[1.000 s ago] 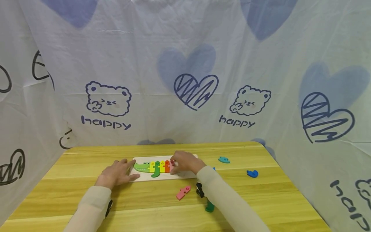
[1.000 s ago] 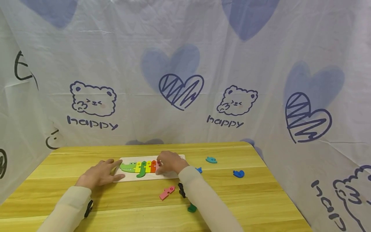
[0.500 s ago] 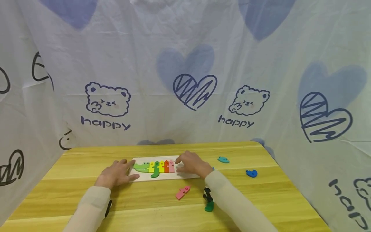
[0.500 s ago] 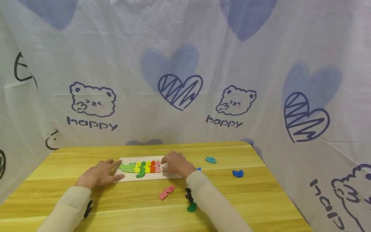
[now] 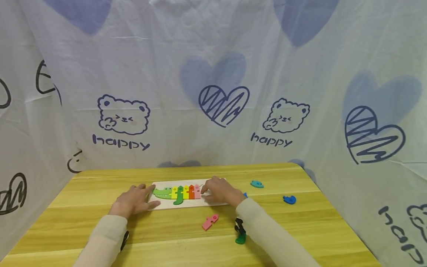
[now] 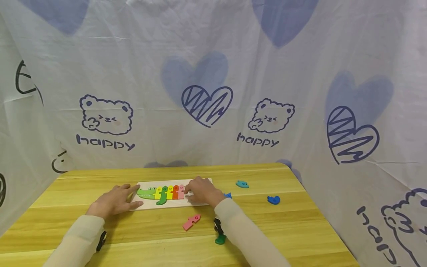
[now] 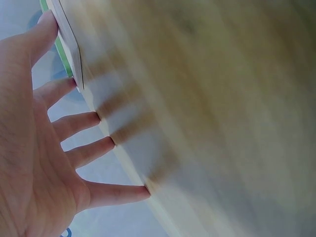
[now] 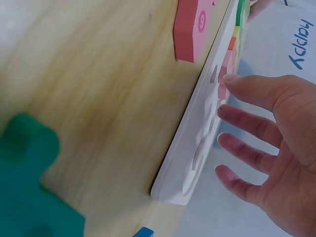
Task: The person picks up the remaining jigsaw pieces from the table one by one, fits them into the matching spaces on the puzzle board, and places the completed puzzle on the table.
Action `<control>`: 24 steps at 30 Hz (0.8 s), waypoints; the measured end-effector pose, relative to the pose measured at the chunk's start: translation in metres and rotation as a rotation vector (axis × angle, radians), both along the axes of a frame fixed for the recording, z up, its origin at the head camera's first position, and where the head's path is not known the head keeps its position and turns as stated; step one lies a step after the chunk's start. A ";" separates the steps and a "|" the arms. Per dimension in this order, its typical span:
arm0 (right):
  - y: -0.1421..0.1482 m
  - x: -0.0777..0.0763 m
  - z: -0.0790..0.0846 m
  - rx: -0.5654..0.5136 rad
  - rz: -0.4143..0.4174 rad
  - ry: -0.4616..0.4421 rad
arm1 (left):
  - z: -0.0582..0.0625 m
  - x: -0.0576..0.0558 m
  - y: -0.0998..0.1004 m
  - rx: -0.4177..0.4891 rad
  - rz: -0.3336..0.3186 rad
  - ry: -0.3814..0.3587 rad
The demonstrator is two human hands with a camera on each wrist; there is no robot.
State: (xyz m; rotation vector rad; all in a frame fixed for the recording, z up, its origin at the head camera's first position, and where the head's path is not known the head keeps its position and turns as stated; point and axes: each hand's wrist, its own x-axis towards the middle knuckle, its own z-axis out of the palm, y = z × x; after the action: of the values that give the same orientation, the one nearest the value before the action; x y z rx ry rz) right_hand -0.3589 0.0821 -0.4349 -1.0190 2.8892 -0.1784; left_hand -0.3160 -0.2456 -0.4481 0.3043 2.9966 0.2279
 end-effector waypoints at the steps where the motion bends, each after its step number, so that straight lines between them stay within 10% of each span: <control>1: 0.001 0.001 0.000 0.002 0.002 0.009 | 0.000 0.000 0.000 0.000 0.000 0.001; 24: 0.028 0.054 0.020 0.091 0.105 0.078 | 0.001 0.002 0.000 -0.020 -0.010 -0.003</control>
State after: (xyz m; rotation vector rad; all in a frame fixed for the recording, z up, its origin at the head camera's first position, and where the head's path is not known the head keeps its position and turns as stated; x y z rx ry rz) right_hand -0.3046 0.1096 -0.4147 -1.1826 2.8721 -0.0014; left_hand -0.3141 -0.2452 -0.4466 0.3169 2.9917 0.1970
